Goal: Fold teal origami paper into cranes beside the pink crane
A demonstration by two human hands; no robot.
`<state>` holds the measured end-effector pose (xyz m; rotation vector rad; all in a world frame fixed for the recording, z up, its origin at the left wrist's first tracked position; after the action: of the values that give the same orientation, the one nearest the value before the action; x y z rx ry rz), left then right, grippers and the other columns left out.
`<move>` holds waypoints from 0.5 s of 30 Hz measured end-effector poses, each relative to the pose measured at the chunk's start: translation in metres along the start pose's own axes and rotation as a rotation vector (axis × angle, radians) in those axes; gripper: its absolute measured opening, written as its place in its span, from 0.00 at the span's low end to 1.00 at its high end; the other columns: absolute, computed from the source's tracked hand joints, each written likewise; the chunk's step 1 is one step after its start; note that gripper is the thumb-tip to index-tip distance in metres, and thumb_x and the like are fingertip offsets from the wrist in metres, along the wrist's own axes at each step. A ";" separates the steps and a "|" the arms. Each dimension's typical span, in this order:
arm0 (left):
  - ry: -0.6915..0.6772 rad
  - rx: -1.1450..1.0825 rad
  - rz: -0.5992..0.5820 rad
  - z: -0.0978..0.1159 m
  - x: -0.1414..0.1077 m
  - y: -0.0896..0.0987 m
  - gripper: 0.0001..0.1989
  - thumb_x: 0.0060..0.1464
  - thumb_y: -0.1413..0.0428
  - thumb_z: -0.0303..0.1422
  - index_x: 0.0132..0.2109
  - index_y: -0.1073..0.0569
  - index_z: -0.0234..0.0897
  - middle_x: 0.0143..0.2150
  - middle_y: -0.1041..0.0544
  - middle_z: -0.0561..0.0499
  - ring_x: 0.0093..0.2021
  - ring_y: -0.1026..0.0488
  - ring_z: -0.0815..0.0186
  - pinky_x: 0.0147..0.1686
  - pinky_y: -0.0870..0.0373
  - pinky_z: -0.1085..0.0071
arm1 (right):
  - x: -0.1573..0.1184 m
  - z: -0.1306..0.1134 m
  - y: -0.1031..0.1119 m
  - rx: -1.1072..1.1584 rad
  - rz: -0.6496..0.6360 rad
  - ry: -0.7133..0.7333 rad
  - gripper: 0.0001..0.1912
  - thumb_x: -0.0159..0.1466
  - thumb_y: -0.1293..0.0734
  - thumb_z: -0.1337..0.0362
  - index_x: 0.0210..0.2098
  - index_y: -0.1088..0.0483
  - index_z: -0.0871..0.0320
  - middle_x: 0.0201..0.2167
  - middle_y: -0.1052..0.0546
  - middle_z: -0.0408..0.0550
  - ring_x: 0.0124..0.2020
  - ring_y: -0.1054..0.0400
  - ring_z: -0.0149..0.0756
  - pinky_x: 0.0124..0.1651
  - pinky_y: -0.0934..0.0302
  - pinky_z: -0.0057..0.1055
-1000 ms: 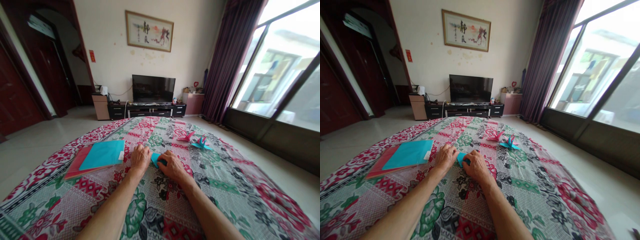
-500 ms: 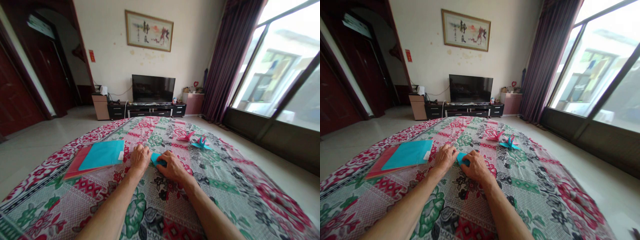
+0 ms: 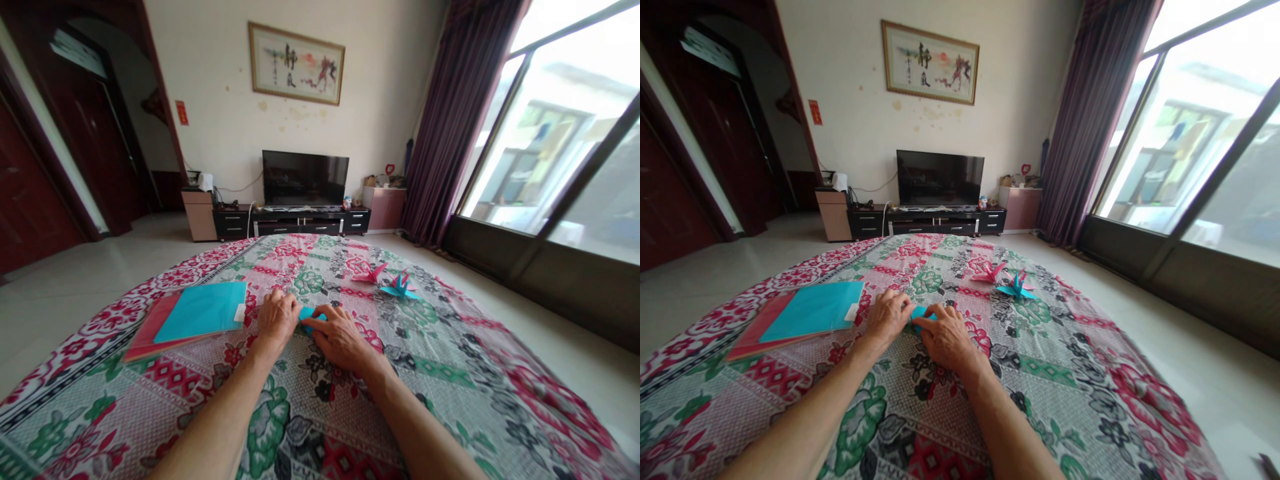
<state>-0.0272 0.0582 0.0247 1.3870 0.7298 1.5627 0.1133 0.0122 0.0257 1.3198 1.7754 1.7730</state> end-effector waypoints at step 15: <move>-0.036 0.031 0.004 -0.001 0.000 -0.002 0.11 0.56 0.52 0.38 0.35 0.26 0.41 0.36 0.29 0.47 0.39 0.33 0.60 0.40 0.39 0.69 | -0.013 -0.014 0.006 -0.004 0.018 0.003 0.17 0.64 0.43 0.63 0.50 0.33 0.47 0.49 0.35 0.47 0.46 0.43 0.38 0.51 0.47 0.38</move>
<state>-0.0277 0.0596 0.0230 1.4365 0.7324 1.5316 0.1117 -0.0075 0.0291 1.3358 1.7663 1.7881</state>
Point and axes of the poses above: each hand's wrist, its own x-axis towards the middle knuckle, its own y-axis out of the back of the hand, z = x × y, the point moved 5 cm from there along x, towards the middle knuckle
